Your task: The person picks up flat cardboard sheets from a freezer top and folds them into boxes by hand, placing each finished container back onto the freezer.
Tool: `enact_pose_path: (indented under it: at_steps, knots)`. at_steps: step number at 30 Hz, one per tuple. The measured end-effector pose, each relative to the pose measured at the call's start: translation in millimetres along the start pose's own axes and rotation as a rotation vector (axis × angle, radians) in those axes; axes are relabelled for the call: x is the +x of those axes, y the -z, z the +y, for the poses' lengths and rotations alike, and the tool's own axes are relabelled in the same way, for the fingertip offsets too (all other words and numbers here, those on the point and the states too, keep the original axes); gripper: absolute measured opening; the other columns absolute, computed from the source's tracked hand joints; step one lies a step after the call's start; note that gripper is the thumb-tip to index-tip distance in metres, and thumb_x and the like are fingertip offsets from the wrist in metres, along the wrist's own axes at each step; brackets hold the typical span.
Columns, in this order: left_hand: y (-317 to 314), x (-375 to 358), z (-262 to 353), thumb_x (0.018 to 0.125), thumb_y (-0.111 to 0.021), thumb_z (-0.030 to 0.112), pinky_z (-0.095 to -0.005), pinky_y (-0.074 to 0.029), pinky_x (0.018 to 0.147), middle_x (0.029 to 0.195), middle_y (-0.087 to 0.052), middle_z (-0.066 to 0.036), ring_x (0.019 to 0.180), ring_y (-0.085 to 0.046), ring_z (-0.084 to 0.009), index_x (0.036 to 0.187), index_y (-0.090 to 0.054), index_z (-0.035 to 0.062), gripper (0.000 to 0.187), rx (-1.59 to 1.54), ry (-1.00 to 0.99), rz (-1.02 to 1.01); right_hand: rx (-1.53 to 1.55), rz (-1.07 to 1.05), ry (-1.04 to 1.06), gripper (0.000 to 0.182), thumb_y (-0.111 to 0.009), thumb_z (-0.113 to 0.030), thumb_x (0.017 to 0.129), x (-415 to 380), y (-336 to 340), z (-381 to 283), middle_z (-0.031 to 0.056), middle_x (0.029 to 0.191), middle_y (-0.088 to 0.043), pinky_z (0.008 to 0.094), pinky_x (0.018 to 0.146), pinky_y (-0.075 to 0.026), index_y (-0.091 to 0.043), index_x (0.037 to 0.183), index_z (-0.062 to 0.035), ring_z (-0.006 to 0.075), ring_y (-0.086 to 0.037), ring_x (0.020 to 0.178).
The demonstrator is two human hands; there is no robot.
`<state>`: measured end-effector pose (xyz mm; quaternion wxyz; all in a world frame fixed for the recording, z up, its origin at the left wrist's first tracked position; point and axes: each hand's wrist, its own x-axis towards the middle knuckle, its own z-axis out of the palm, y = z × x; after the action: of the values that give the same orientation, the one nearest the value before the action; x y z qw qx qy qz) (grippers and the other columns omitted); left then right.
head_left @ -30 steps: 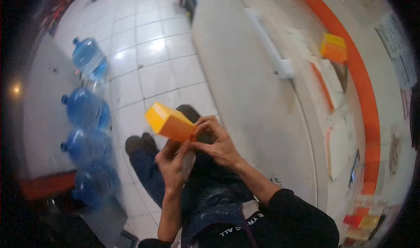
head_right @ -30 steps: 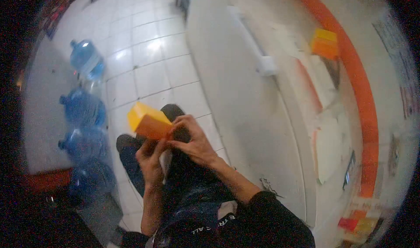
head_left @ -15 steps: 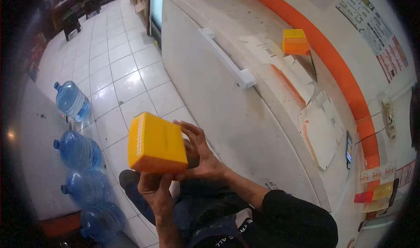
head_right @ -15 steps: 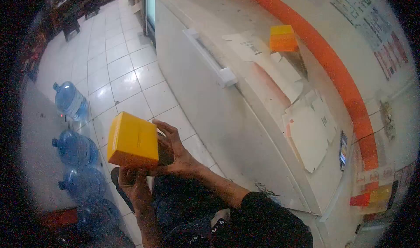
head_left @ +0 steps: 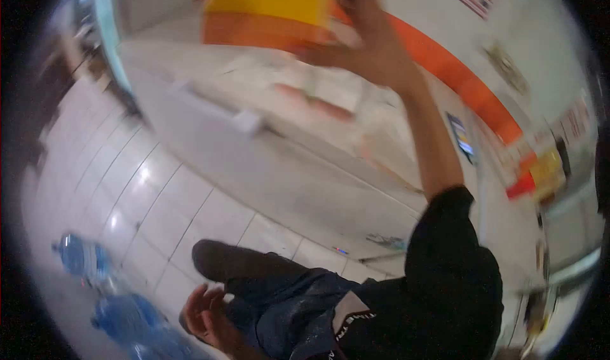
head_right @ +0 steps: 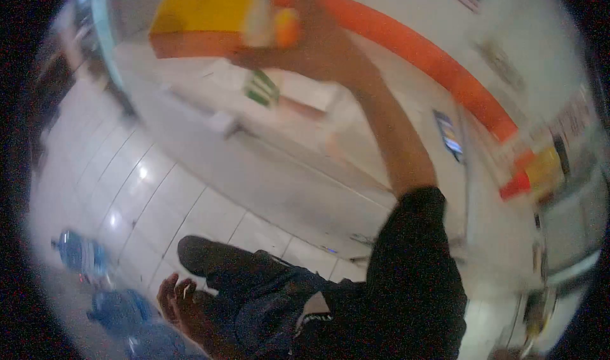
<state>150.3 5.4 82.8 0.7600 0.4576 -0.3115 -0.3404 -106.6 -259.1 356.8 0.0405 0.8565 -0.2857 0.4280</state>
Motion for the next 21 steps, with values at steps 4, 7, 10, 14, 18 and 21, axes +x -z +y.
enact_pose_path:
  at_steps: [4,7,10,14,18,21]
  knots:
    - [7,2,-8,0.099,-0.057,0.031,-0.0367,-0.052,0.081,0.12,-0.063,-0.014,0.099,-0.063,-0.0222,0.134,-0.049,-0.0008,0.048,0.177,0.172,0.148,-0.395,-0.362,-0.094,0.081,-0.074,-0.027,0.079,34,19,67,0.0155,0.125,-0.037,0.0507,0.112,-0.028,-0.028,0.143,-0.0091,0.0328,-0.036,0.124]
    - [16,-1,-7,0.1,-0.057,0.032,-0.0336,-0.051,0.08,0.12,-0.063,-0.012,0.097,-0.062,-0.0205,0.135,-0.05,0.0026,0.046,0.171,0.212,0.157,-0.606,-0.372,0.022,0.109,-0.074,-0.073,0.067,58,12,160,0.0239,0.132,-0.049,0.056,0.108,-0.034,-0.043,0.142,0.0001,0.0383,-0.044,0.126]
    - [35,-8,-12,0.1,-0.057,0.032,-0.0329,-0.052,0.08,0.12,-0.062,-0.013,0.097,-0.062,-0.0202,0.135,-0.049,0.0029,0.046,0.205,0.201,0.18,-0.443,-0.396,-0.101,0.08,-0.084,-0.038,0.073,71,22,191,0.0155,0.151,-0.039,0.0428,0.1,-0.048,-0.052,0.141,-0.0116,0.0328,-0.057,0.122]
    - [42,-20,-26,0.101,-0.055,0.027,-0.0364,-0.054,0.08,0.119,-0.062,-0.017,0.094,-0.063,-0.0221,0.136,-0.048,0.0009,0.044,0.023,0.222,0.235,-0.289,-0.314,-0.324,0.08,-0.08,-0.037,0.075,56,8,260,0.0147,0.146,-0.047,0.0415,0.105,-0.046,-0.048,0.144,-0.0116,0.0298,-0.059,0.12]
    - [50,-31,-51,0.102,-0.055,0.025,-0.0383,-0.056,0.082,0.118,-0.062,-0.018,0.095,-0.064,-0.0238,0.137,-0.047,0.0002,0.044,0.242,-0.016,0.058,-0.164,-0.518,-0.412,0.076,-0.073,-0.035,0.081,53,-1,270,0.0126,0.152,-0.041,0.04,0.117,-0.034,-0.043,0.148,-0.0151,0.0286,-0.043,0.137]
    - [13,-29,-33,0.101,-0.055,0.02,-0.0365,-0.057,0.082,0.11,-0.065,-0.02,0.098,-0.065,-0.0261,0.137,-0.047,-0.0013,0.043,-0.116,0.279,0.286,-0.222,-0.666,-0.431,0.073,-0.067,-0.038,0.085,48,-6,270,0.0119,0.157,-0.035,0.0404,0.121,-0.027,-0.04,0.15,-0.0192,0.0292,-0.033,0.145]
